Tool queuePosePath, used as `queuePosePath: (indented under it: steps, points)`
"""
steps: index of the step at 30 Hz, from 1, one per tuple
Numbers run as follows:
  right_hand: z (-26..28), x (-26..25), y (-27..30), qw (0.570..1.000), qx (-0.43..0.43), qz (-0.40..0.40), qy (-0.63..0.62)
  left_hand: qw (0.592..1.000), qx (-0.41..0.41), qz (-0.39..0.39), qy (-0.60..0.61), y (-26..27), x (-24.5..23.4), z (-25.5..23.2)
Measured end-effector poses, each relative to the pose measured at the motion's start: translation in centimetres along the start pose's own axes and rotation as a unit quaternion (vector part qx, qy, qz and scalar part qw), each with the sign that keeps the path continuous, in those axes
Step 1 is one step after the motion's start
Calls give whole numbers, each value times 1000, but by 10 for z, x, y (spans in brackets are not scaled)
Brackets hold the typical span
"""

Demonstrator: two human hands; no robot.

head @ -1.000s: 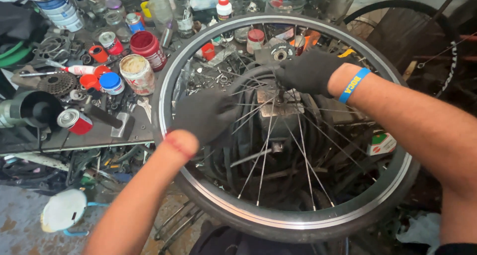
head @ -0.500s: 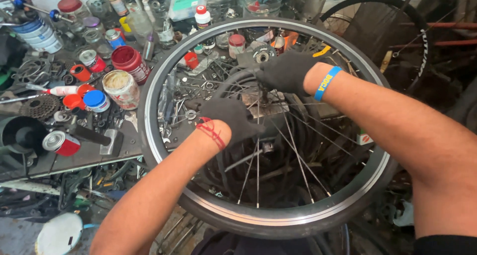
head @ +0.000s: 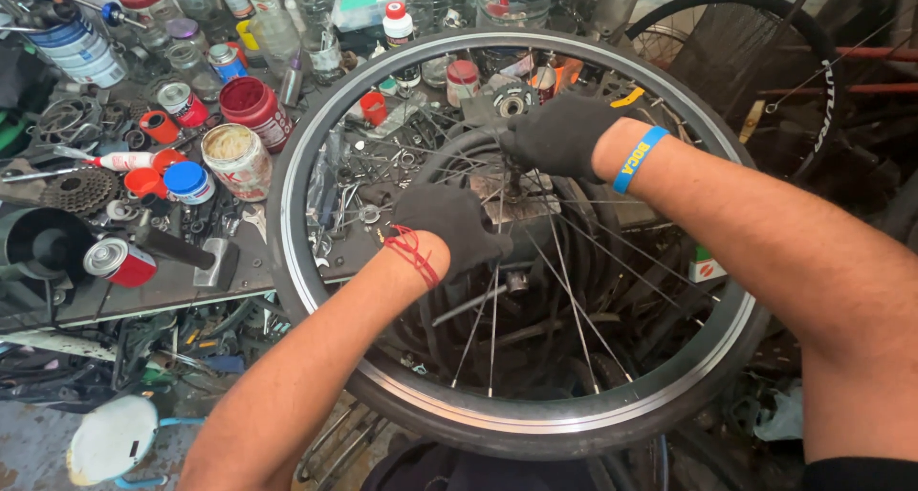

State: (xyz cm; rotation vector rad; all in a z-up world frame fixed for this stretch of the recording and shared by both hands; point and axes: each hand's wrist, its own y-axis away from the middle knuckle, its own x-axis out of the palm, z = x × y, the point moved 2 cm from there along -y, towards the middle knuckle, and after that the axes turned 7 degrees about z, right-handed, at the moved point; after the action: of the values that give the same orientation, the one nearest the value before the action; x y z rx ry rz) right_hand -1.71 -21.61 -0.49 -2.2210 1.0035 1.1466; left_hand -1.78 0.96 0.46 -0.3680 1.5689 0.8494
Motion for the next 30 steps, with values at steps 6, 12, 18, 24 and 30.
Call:
queuePosePath:
  steps: [6,12,18,24,30]
  points:
    - [2,1,-1,1000,2,8,-5,999,7,-6,34,10,-1,3]
    - [5,-1,-2,999,-7,-8,50,998,21,-13,57,22,-4,1]
    - [-4,19,-1,1000,0,-7,-6,999,-5,-35,19,0,15,-1]
    - [0,8,0,999,-8,-33,9,998,3,-51,36,-5,24,2]
    - [-6,15,2,1000,-5,-22,20,998,11,-50,45,-5,24,5]
